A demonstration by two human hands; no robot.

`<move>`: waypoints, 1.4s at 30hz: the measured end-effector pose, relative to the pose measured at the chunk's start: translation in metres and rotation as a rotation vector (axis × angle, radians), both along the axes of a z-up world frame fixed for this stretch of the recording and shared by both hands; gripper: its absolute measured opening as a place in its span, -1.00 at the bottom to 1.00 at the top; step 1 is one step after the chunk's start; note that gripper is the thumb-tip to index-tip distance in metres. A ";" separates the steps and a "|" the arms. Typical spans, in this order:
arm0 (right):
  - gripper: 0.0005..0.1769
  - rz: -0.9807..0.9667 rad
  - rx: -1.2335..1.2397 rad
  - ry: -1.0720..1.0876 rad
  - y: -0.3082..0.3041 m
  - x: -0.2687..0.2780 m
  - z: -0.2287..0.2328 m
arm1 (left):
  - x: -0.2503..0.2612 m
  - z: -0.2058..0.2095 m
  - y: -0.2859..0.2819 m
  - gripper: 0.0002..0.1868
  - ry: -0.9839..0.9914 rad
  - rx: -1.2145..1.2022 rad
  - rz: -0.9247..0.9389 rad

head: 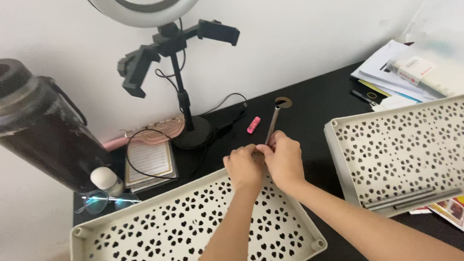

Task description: The person assembles two perforated white trays by inserting metal rods and attaching black plastic clips. They repeatedly insert, remove, and reposition the rods and clips while aligning the trays on a black desk.

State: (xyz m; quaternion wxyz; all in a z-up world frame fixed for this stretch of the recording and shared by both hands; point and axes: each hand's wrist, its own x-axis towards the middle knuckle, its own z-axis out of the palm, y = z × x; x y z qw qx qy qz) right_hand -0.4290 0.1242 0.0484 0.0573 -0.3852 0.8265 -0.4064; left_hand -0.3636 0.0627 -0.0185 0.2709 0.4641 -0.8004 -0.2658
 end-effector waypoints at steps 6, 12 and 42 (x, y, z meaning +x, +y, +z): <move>-0.84 -0.005 0.035 -0.015 0.001 0.001 -0.001 | -0.002 0.004 -0.001 -0.86 -0.031 0.014 -0.028; -0.72 -0.046 0.113 0.063 -0.005 0.007 0.001 | 0.000 0.003 -0.004 -0.88 0.003 0.058 -0.025; -0.72 -0.271 -0.387 -0.753 0.109 -0.218 0.042 | -0.084 0.126 0.054 -0.87 -0.011 -0.191 -0.463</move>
